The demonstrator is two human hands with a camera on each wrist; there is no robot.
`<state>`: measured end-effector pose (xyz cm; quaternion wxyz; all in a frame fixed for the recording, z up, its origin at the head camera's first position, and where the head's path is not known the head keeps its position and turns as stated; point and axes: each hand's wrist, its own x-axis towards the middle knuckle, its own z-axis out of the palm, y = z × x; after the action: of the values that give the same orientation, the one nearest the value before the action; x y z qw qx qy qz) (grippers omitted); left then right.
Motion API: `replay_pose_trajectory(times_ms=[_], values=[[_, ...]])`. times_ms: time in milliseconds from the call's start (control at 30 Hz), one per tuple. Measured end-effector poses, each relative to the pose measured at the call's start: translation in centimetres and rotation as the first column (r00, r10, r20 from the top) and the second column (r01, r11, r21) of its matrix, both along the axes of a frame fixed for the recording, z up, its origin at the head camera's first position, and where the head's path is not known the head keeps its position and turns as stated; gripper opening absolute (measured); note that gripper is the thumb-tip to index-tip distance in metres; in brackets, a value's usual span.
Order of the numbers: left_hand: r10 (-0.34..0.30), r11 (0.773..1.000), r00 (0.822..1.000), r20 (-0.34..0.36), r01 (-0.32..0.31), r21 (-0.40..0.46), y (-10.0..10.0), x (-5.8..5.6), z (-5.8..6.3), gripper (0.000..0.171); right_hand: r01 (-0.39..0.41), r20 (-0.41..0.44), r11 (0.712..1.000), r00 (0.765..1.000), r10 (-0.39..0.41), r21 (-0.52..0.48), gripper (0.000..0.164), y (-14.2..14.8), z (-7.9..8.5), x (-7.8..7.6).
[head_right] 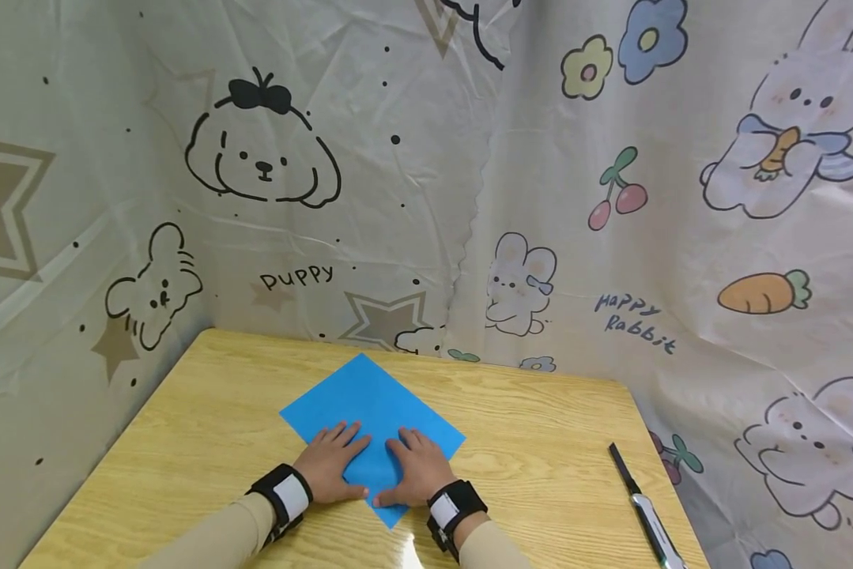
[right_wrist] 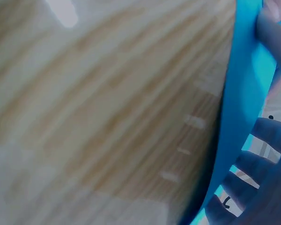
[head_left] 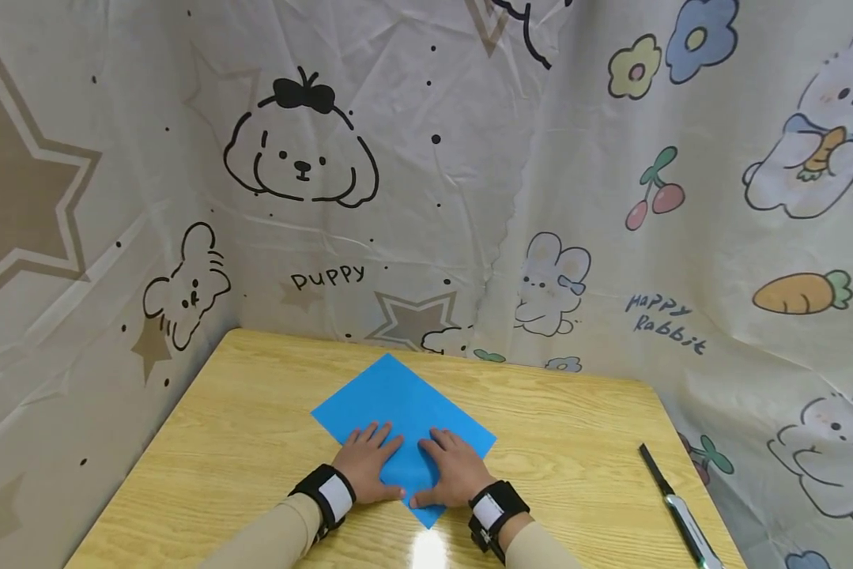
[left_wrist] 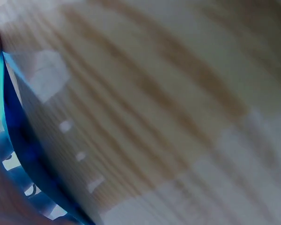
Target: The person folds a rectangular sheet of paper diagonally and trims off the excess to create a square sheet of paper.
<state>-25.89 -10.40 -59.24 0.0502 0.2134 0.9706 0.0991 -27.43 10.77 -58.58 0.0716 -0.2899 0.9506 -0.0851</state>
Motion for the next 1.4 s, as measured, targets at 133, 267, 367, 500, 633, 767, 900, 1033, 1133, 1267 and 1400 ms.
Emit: replay_pose_trajectory(times_ms=[133,267,367,500,633,767,900,1033,1133,1267,1400], values=[[0.003,1.0,0.999,-0.048,-0.004,-0.005,0.2,0.0,0.0,0.082,-0.018,0.012,0.999,1.0,0.017,0.032,0.101,0.1,0.1,0.0],[0.013,1.0,0.997,-0.079,-0.012,0.008,0.4,-0.1,0.3,0.076,-0.022,0.012,0.999,1.0,0.022,0.024,0.095,0.1,0.3,-0.3],[0.011,1.0,0.997,-0.075,-0.009,0.017,0.4,-0.3,0.6,0.075,-0.013,0.012,1.0,1.0,0.013,0.006,0.089,0.2,0.5,-0.6],[-0.013,1.0,0.999,-0.051,0.014,0.014,0.1,-0.3,1.0,0.077,0.0,0.008,1.0,1.0,0.0,0.003,0.086,0.2,0.8,-0.9],[-0.037,0.999,0.999,-0.036,0.038,0.019,-0.3,-0.1,1.2,0.072,0.001,-0.003,1.0,1.0,-0.001,0.009,0.082,0.3,0.7,-0.8],[-0.039,0.999,0.997,-0.073,0.041,0.025,-0.3,0.0,1.2,0.053,0.01,-0.002,1.0,1.0,-0.01,-0.016,0.074,0.3,1.0,-0.9],[-0.03,1.0,0.993,-0.112,0.031,0.005,0.0,-0.2,1.1,0.041,0.025,0.01,0.999,1.0,-0.024,-0.024,0.074,0.3,1.4,-1.1],[-0.027,0.999,0.992,-0.123,0.025,-0.024,0.1,-0.6,0.9,0.039,0.013,0.052,0.999,0.999,-0.011,-0.036,0.081,0.8,1.4,-1.0],[-0.027,0.999,0.992,-0.127,0.023,-0.032,-0.1,-0.8,1.0,0.04,-0.011,0.102,0.998,0.995,0.017,-0.066,0.089,1.4,1.2,-0.7],[-0.03,0.999,0.994,-0.106,0.033,0.017,-0.5,-0.7,1.2,0.039,-0.02,0.182,0.993,0.982,0.041,-0.117,0.095,2.6,1.2,-0.5],[-0.042,0.994,0.996,-0.079,0.049,0.096,-0.9,-0.4,1.4,0.036,-0.01,0.237,0.989,0.97,0.046,-0.148,0.098,3.8,1.5,-0.5]])
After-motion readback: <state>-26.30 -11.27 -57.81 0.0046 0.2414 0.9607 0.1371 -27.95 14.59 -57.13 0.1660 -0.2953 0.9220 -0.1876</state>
